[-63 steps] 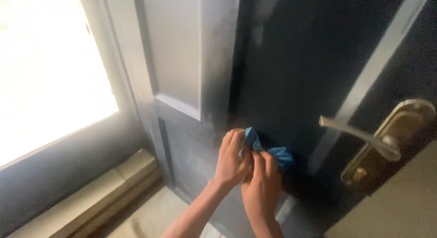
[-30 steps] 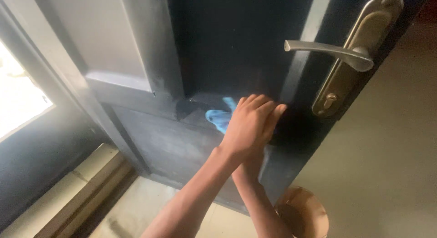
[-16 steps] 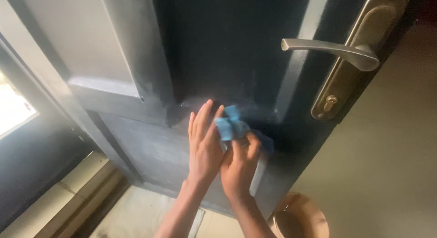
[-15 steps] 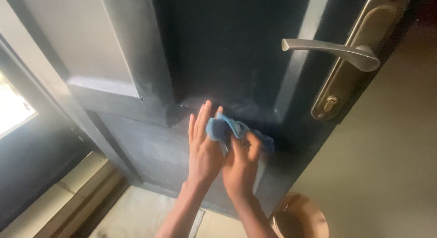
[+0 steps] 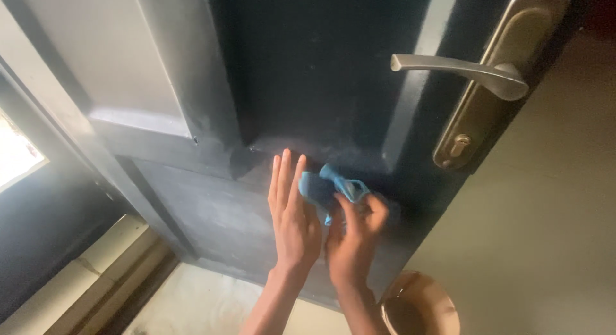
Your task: Cleaning a door handle and the surface of a door using a cloth.
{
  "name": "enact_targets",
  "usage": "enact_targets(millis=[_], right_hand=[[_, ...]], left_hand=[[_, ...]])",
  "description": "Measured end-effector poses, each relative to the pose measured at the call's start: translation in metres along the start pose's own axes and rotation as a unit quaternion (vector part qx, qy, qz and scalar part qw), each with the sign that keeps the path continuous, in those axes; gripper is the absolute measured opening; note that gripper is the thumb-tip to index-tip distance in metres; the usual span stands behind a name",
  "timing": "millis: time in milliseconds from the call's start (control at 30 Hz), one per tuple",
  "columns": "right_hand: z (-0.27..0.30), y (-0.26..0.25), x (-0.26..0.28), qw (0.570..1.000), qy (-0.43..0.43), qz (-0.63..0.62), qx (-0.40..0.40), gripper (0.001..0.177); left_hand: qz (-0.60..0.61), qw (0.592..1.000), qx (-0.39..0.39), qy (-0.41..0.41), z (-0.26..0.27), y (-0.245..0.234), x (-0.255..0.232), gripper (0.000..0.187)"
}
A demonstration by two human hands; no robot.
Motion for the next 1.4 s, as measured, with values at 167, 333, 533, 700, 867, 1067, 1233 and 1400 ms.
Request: enact_targets(millis=[167,333,533,700,867,1067,1233,1400], right_hand=[[-0.014,-0.045,-0.041,0.989,0.107,0.062,-0.083,0.044],[-0.033,-0.070,-0.066,0.976,0.143,-0.010,-0.162,0.042],[-0.076,-0.078,-0.105,0.892,0.365,-0.212,-0.161,0.032],[-0.066,-0.059,-0.178,0.692,0.500,-0.520,-0.016,0.042],[-0.056,-0.040,-0.218,0.681,0.527,-0.507,-0.032,0.042],[-0.073,-0.070,-0.177,0.879,0.332,-0.330,0.089,0.042],[-0.071,-0.071,-0.183,0.647,0.549,-0.529,0.010,0.047],[-0.091,-0.119,-0.151,0.826,0.406,-0.372,0.121,0.039]], left_hand=[[0.009,0.999,-0.011,-0.040,0.006,0.005,-0.025,0.055],[0.021,0.998,0.007,-0.064,0.012,0.010,-0.061,0.058],[0.033,0.996,0.032,-0.072,0.014,0.020,-0.095,0.064],[0.056,0.989,0.072,-0.117,0.021,0.045,-0.132,0.071],[0.067,0.988,0.008,-0.138,0.024,0.078,-0.141,0.069],[0.030,0.985,-0.033,-0.166,0.020,0.101,-0.151,0.065],[0.012,0.978,-0.082,-0.191,0.017,0.114,-0.175,0.066],[-0.004,0.966,-0.124,-0.226,0.013,0.118,-0.209,0.065]])
Point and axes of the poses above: each hand's wrist, its own z-axis away from the middle knuckle, its own y-axis out of the palm, x = y × z, the point moved 2 cm from there along -z, towards the middle knuckle, and after that the axes turned 10 degrees about -x, right-handed, at the moved point
